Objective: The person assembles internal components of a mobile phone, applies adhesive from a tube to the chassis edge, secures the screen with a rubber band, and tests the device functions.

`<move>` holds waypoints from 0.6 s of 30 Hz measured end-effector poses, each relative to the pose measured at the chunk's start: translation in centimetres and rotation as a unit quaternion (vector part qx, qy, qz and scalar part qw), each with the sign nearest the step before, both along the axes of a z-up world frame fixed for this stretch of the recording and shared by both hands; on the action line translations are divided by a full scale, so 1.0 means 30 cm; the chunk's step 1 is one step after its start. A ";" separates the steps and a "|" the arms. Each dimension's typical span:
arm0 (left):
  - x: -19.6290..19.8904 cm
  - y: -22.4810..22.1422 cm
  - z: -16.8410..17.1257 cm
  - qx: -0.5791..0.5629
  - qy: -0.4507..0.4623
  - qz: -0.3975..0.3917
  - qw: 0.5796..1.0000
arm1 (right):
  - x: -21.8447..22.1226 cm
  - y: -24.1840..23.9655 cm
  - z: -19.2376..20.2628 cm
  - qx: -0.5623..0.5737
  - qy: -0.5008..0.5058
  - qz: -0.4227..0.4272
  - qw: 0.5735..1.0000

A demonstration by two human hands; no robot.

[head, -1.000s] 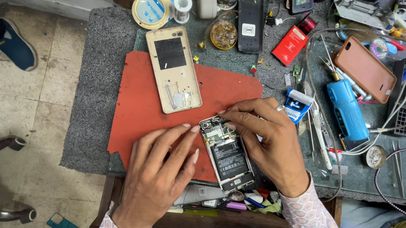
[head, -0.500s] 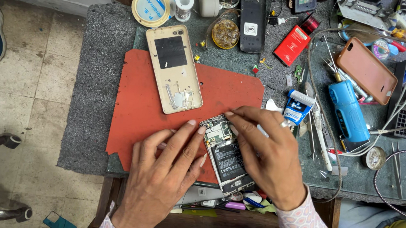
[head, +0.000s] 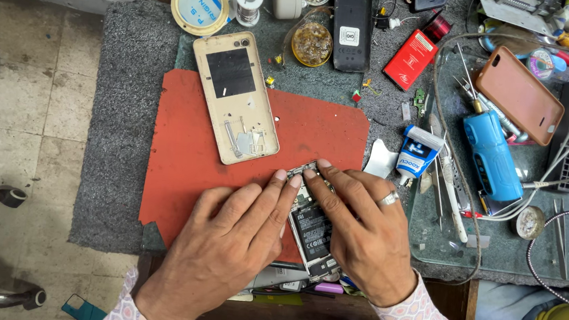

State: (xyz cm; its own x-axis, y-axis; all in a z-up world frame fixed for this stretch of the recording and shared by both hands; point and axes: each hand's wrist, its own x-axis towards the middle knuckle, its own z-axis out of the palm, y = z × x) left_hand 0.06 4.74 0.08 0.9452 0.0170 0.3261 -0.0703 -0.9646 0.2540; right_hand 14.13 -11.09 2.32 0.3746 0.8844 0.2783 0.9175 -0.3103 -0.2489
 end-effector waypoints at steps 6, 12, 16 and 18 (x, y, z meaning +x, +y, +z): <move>0.034 -0.009 -0.022 -0.001 -0.019 0.000 1.000 | -0.008 0.003 0.002 -0.004 0.007 -0.007 1.000; 0.055 -0.003 -0.024 0.007 -0.024 0.001 1.000 | -0.008 0.010 -0.016 -0.009 0.008 -0.033 0.999; 0.064 0.002 -0.021 0.008 -0.028 -0.008 1.000 | -0.005 0.013 -0.023 0.004 0.019 -0.043 0.999; 0.071 0.001 -0.020 0.013 -0.036 -0.011 0.999 | 0.000 0.014 -0.030 0.051 0.043 -0.056 0.996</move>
